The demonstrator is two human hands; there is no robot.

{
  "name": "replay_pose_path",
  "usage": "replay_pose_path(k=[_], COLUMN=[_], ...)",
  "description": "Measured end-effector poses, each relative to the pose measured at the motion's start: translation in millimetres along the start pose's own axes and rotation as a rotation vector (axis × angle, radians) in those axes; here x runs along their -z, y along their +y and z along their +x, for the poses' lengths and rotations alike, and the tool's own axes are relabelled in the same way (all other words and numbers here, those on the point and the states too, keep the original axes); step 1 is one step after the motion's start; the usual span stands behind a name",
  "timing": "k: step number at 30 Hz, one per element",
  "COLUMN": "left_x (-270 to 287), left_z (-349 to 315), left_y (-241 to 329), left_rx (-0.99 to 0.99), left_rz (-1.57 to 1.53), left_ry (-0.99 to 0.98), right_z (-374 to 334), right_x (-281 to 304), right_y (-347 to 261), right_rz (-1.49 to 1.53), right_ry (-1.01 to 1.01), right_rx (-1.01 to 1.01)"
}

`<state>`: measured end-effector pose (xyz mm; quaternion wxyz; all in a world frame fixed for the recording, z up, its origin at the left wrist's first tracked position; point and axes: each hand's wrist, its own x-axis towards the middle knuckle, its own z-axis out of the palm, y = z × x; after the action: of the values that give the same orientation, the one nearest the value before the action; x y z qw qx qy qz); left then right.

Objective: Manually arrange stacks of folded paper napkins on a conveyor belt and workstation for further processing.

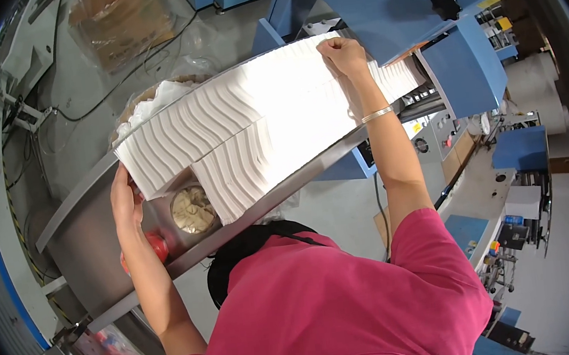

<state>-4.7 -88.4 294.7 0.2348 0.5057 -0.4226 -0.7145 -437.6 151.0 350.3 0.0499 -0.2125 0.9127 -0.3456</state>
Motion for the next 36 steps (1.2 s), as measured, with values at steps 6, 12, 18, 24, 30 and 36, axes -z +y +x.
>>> replay_pose_path(k=[6, 12, 18, 24, 30, 36], left_x=[-1, 6, 7, 2, 3, 1], left_z=[-2, 4, 7, 3, 5, 2], left_y=[0, -4, -5, -3, -3, 0], left_rx=[-0.012, -0.006, 0.0, -0.001, -0.014, -0.019], left_rz=[-0.014, -0.008, -0.007, -0.007, -0.007, -0.002], left_ry=[-0.013, -0.026, -0.027, -0.017, -0.048, -0.053], right_z=[1, -2, -2, -1, -4, -8], right_x=[-1, 0, 1, 1, 3, 2], right_y=[1, -2, -4, -2, -5, -5], right_rz=[-0.1, -0.17, -0.203, -0.221, -0.278, -0.341], right_ry=[0.034, 0.049, 0.026, -0.02, -0.048, -0.078], right_rx=[0.002, 0.128, 0.242, 0.274, 0.253, 0.314])
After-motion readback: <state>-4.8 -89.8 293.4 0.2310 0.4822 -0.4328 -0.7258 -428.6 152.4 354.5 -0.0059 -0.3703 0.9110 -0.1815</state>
